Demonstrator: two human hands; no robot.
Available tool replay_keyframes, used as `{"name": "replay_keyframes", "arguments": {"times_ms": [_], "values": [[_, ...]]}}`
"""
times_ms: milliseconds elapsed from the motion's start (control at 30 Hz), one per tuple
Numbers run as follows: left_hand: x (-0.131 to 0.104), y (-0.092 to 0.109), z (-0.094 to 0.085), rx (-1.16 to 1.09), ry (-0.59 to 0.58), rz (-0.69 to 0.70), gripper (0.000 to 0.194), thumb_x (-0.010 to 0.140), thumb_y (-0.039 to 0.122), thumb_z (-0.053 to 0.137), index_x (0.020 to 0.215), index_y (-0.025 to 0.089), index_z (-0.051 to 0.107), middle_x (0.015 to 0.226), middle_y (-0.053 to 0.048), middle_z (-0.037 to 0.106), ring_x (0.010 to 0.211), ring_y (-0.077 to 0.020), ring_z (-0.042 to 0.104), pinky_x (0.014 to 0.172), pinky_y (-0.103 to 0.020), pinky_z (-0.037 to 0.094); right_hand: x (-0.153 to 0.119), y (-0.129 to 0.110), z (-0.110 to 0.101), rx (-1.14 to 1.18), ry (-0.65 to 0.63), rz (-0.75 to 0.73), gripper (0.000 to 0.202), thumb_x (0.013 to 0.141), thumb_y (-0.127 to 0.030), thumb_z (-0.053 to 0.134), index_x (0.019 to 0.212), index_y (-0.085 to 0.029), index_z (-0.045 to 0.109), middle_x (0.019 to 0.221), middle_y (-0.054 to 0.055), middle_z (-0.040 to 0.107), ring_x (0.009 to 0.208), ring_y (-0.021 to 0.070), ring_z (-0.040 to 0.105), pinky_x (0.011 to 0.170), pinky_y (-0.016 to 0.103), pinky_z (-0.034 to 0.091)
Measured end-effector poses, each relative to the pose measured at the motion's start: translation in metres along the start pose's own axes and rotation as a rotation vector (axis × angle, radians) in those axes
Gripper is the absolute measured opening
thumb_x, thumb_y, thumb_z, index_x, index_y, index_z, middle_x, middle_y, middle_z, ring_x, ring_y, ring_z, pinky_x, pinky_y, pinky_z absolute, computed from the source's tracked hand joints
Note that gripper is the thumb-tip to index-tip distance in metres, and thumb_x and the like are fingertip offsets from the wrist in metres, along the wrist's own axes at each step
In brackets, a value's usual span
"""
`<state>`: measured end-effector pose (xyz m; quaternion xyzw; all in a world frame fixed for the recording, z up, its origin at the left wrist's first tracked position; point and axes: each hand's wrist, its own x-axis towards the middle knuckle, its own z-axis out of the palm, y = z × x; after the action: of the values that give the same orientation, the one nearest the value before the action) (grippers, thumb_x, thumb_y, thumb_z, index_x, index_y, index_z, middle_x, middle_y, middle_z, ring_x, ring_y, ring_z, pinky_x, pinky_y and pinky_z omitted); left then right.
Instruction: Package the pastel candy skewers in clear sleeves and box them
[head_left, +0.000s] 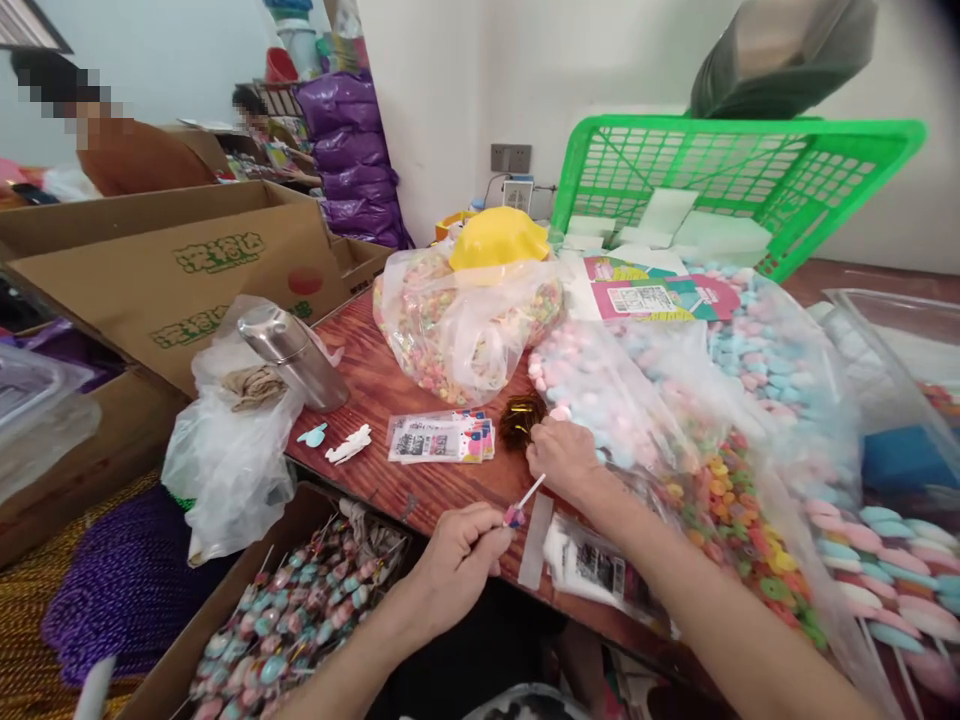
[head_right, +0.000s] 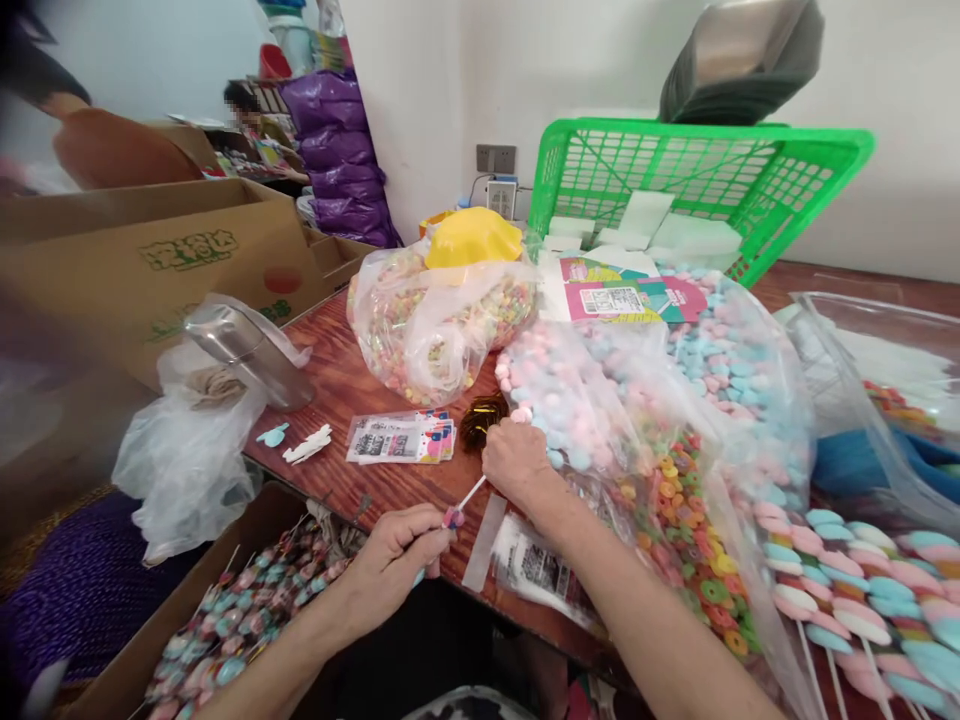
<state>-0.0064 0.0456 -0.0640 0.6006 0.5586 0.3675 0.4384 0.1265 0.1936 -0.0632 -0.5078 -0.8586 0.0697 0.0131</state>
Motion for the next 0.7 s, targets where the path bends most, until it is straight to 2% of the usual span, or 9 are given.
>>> {"name": "replay_keyframes", "arguments": {"times_ms": [100, 233, 400, 467, 567, 700], "values": [[0.001, -0.004, 0.001, -0.022, 0.002, 0.01, 0.032, 0.093, 0.028, 0.044, 0.065, 0.016, 0.054, 0.068, 0.0, 0.051, 0.065, -0.0115, 0.048, 0.064, -0.024, 0.036, -0.014, 0.019, -0.004, 0.031, -0.02, 0.037, 0.02, 0.081, -0.016, 0.05, 0.08, -0.013, 0.069, 0.086, 0.016, 0.069, 0.081, 0.0241, 0.066, 0.069, 0.03, 0.042], [0.007, -0.003, 0.006, -0.045, 0.014, 0.054, 0.026, 0.093, 0.031, 0.047, 0.081, 0.016, 0.065, 0.08, -0.003, 0.055, 0.076, -0.0142, 0.051, 0.071, -0.026, 0.038, -0.03, 0.046, -0.015, 0.164, 0.053, 0.059, 0.021, 0.082, -0.016, 0.048, 0.074, -0.016, 0.068, 0.081, 0.01, 0.07, 0.078, 0.0198, 0.063, 0.067, 0.027, 0.039], [0.013, 0.006, 0.018, -0.082, 0.012, 0.037, 0.034, 0.092, 0.037, 0.048, 0.069, 0.015, 0.061, 0.072, -0.001, 0.048, 0.069, -0.0127, 0.045, 0.065, -0.024, 0.036, -0.04, 0.067, -0.022, 0.401, 0.157, 0.04, 0.021, 0.083, -0.023, 0.048, 0.07, -0.018, 0.064, 0.063, 0.0, 0.063, 0.063, 0.0132, 0.057, 0.057, 0.022, 0.037], [0.013, 0.009, 0.023, -0.139, 0.027, -0.009, 0.036, 0.09, 0.041, 0.051, 0.067, 0.015, 0.061, 0.068, 0.0, 0.046, 0.064, -0.0115, 0.042, 0.06, -0.023, 0.034, -0.044, 0.072, -0.021, 0.478, 0.19, 0.024, 0.023, 0.084, -0.027, 0.047, 0.07, -0.018, 0.062, 0.062, -0.001, 0.061, 0.061, 0.0127, 0.055, 0.056, 0.021, 0.037], [0.01, 0.01, 0.027, -0.304, 0.068, -0.159, 0.039, 0.083, 0.05, 0.058, 0.067, 0.015, 0.061, 0.061, 0.002, 0.045, 0.055, -0.0092, 0.038, 0.051, -0.021, 0.031, -0.055, 0.079, -0.014, 0.548, 0.227, 0.019, 0.022, 0.083, -0.028, 0.046, 0.069, -0.017, 0.06, 0.059, -0.001, 0.058, 0.059, 0.0129, 0.054, 0.055, 0.021, 0.038], [0.005, 0.006, 0.025, -0.494, 0.138, -0.308, 0.037, 0.075, 0.051, 0.067, 0.072, 0.014, 0.065, 0.06, 0.001, 0.053, 0.05, -0.0071, 0.043, 0.048, -0.019, 0.032, -0.078, 0.087, -0.005, 0.562, 0.238, 0.003, 0.02, 0.08, -0.022, 0.045, 0.069, -0.018, 0.061, 0.057, -0.001, 0.057, 0.056, 0.0137, 0.052, 0.055, 0.023, 0.037]]}}
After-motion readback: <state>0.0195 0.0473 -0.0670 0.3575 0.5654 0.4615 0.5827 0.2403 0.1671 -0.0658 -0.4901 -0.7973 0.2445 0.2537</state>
